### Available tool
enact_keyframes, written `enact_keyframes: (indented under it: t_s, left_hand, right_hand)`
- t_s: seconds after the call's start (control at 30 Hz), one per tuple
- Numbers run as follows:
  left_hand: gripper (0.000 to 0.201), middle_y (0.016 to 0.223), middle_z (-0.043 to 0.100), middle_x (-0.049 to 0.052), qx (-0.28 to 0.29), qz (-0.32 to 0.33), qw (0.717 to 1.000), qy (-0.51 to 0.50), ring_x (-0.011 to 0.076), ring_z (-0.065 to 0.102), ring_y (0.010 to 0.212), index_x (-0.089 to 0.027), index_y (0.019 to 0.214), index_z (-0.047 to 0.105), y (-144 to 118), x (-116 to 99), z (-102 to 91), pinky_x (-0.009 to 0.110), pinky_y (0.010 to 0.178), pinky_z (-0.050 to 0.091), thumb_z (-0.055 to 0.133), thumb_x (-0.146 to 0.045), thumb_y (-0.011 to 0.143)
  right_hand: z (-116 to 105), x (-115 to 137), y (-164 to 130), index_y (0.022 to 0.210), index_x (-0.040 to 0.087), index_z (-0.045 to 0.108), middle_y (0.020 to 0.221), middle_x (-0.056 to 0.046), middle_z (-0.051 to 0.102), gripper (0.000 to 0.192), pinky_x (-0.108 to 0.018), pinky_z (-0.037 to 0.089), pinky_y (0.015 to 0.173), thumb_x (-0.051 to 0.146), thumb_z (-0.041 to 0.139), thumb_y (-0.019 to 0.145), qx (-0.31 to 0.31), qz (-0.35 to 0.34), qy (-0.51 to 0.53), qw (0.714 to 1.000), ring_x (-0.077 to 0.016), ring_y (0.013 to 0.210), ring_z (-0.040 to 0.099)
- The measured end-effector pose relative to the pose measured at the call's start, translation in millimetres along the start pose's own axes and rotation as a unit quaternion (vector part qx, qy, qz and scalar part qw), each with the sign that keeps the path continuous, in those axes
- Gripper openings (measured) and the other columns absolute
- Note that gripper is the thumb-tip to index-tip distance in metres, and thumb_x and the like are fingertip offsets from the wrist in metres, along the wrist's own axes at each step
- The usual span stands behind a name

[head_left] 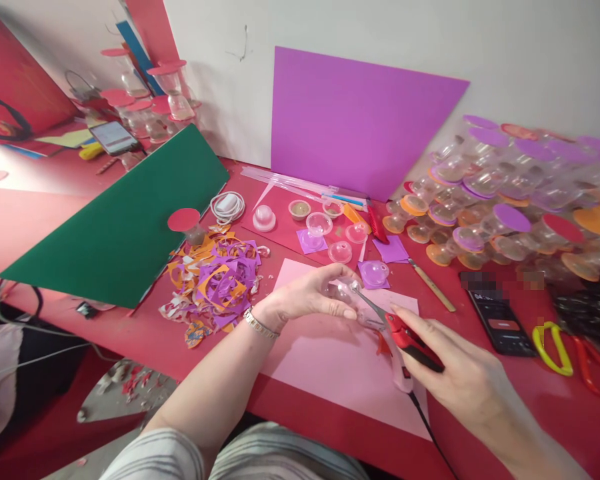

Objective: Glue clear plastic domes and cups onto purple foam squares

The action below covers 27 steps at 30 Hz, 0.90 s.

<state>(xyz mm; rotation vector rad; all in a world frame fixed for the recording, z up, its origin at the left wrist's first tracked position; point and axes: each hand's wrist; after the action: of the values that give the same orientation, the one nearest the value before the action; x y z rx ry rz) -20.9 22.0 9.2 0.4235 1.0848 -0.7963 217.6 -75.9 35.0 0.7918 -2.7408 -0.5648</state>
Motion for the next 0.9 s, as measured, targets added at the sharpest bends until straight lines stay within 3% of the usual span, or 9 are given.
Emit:
enact_keyframes:
  t_s: [0.23, 0.5, 0.77, 0.9]
  left_hand:
    - [0.058, 0.091, 0.063, 0.0, -0.02, -0.006, 0.999, 0.025, 0.0135, 0.067, 0.078, -0.018, 0.099, 0.052, -2.0, -1.1, 2.3, 0.031, 0.078, 0.051, 0.092, -0.035, 0.059]
    - [0.059, 0.086, 0.064, -0.002, -0.05, 0.014, 0.998, -0.02, 0.0116, 0.067, 0.074, -0.019, 0.093, 0.047, -1.1, 0.1, 3.8, 0.031, 0.077, 0.052, 0.092, -0.038, 0.059]
    - [0.056, 0.078, 0.065, -0.001, -0.072, 0.009, 0.997, -0.037, 0.0121, 0.066, 0.068, -0.015, 0.096, 0.056, 0.8, 0.3, 3.6, 0.027, 0.068, 0.051, 0.09, -0.043, 0.062]
    - [0.053, 0.078, 0.065, -0.001, -0.063, 0.003, 0.998, -0.028, 0.0115, 0.065, 0.066, -0.015, 0.097, 0.058, 0.5, -0.2, 3.5, 0.026, 0.067, 0.051, 0.088, -0.042, 0.064]
  right_hand:
    - [3.3, -0.9, 3.9, 0.13, 0.024, 0.059, 0.104, -0.002, 0.078, 0.039, -0.021, 0.06, 0.081, 0.02, 0.052, 0.092, 0.0, 0.059, 0.037, 0.998, -0.0164, 0.089, 0.076]
    - [0.2, -3.7, -2.3, 0.131, 0.025, 0.06, 0.116, -0.003, 0.075, 0.04, -0.024, 0.059, 0.089, 0.024, 0.055, 0.09, -0.002, 0.099, 0.046, 0.994, -0.0181, 0.095, 0.075]
    - [-1.3, -4.2, -2.9, 0.131, 0.023, 0.059, 0.111, -0.004, 0.076, 0.038, -0.023, 0.059, 0.085, 0.024, 0.052, 0.093, 0.002, 0.079, 0.023, 0.997, -0.0177, 0.093, 0.075]
    - [-2.0, -4.9, -1.8, 0.132, 0.023, 0.057, 0.1, -0.004, 0.077, 0.038, -0.023, 0.059, 0.074, 0.024, 0.051, 0.095, -0.006, 0.079, 0.005, 0.997, -0.0178, 0.085, 0.076]
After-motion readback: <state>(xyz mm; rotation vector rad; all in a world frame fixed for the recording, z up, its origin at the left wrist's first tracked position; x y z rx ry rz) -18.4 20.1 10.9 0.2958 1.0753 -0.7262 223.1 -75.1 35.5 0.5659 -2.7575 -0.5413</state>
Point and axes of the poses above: each hand's wrist, its own y-axis towards the middle knuckle, its own z-axis out of the palm, x = y × z
